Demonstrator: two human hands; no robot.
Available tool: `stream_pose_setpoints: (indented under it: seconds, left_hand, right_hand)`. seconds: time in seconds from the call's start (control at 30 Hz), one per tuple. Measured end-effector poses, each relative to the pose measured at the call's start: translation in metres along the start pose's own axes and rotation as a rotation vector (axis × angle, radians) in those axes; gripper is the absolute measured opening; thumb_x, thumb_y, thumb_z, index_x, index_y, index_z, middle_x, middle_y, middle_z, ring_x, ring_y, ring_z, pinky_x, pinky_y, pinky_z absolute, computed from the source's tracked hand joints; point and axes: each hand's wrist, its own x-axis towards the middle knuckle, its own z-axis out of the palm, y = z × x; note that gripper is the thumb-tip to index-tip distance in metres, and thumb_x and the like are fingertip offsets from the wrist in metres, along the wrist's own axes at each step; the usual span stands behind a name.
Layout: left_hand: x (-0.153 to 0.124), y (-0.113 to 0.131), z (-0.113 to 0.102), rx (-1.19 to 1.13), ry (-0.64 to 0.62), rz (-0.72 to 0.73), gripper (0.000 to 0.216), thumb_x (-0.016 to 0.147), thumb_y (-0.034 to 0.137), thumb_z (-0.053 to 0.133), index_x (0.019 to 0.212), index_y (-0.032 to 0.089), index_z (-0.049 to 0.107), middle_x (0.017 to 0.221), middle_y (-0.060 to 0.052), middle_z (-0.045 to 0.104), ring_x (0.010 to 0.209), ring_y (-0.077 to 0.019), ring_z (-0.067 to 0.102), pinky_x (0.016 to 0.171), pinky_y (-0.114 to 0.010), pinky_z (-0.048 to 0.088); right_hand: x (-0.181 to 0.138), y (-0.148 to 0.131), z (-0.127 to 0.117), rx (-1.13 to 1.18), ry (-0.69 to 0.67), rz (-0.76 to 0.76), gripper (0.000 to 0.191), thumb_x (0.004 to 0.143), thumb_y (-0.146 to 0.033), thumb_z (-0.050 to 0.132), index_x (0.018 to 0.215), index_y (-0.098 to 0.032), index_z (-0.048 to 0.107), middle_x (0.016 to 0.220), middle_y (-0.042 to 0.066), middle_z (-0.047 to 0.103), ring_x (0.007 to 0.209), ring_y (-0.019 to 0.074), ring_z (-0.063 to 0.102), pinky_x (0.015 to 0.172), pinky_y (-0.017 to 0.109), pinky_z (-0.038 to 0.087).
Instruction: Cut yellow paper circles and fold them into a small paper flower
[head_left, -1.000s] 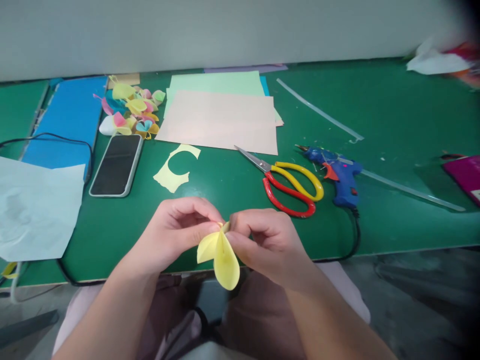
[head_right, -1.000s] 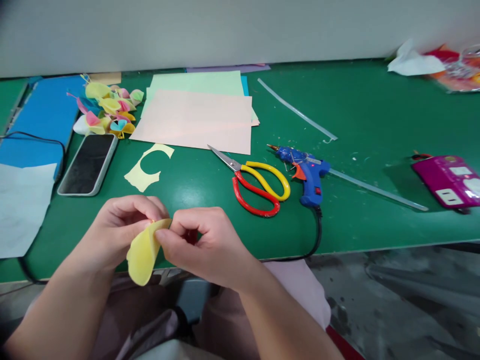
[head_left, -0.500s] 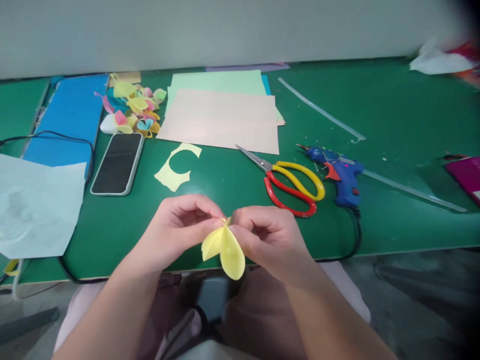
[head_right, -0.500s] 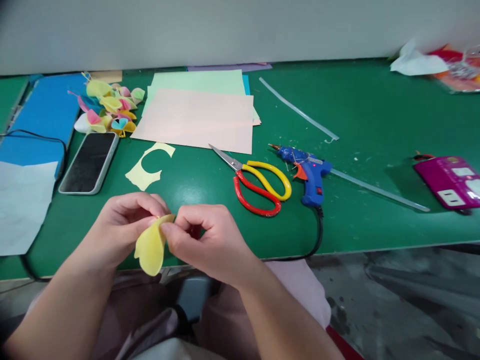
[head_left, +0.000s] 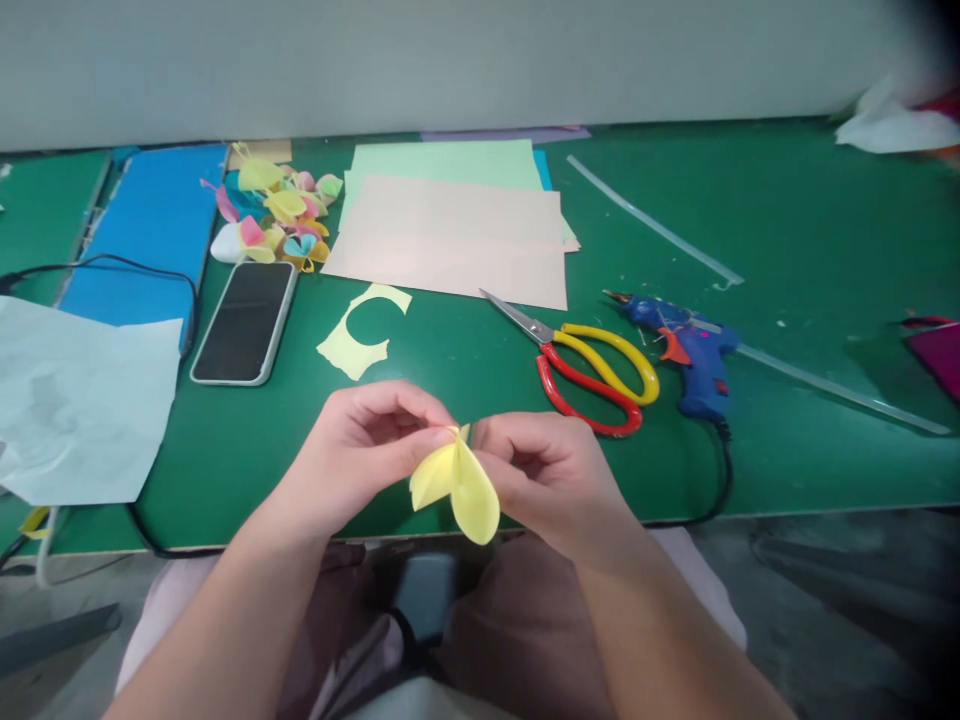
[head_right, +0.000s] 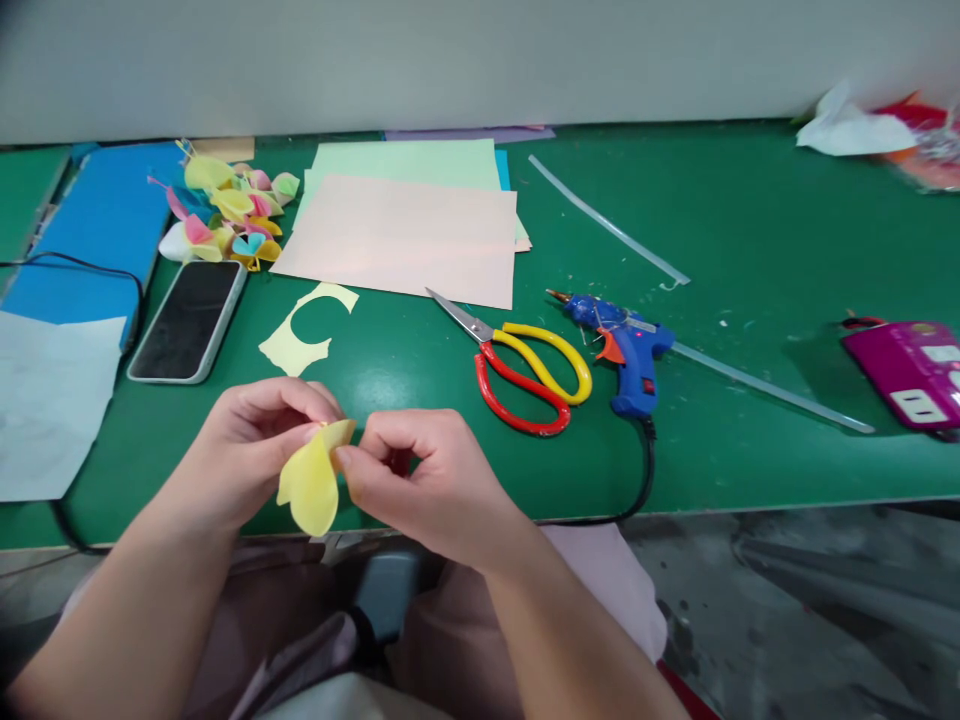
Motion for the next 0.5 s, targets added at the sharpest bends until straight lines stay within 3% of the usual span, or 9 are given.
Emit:
stream_pose_setpoints:
  seconds: [0.33,0.5]
  left_hand:
    - [-0.001,-0.0023,-0.0016,0.114,-0.013,-0.006,0.008,0.072,0.026,0.073,0.071,0.019,0.069,0.066,0.0,0.066,0.057,-0.0092,0.059,0.053,-0.019,0.05]
    - [-0.0001,-0.0018,0.0006,0.139,-0.025,0.039,0.006,0.073,0.023,0.072,0.07,0.02,0.068,0.064,0.002,0.066,0.057,-0.0085,0.059,0.054,-0.019,0.05]
  right_hand:
    - [0.002,-0.005,0.0021,-0.046,0.08,0.004,0.035,0.079,-0.021,0.054,0.048,-0.019,0.038,0.046,-0.006,0.037,0.046,0.0071,0.032,0.043,0.022,0.026]
    - [0.0042,-0.0016,0.0017,-0.03,0.237,-0.05,0.034,0.08,-0.023,0.057,0.05,-0.019,0.042,0.048,-0.005,0.04,0.046,0.0078,0.035,0.043,0.023,0.03]
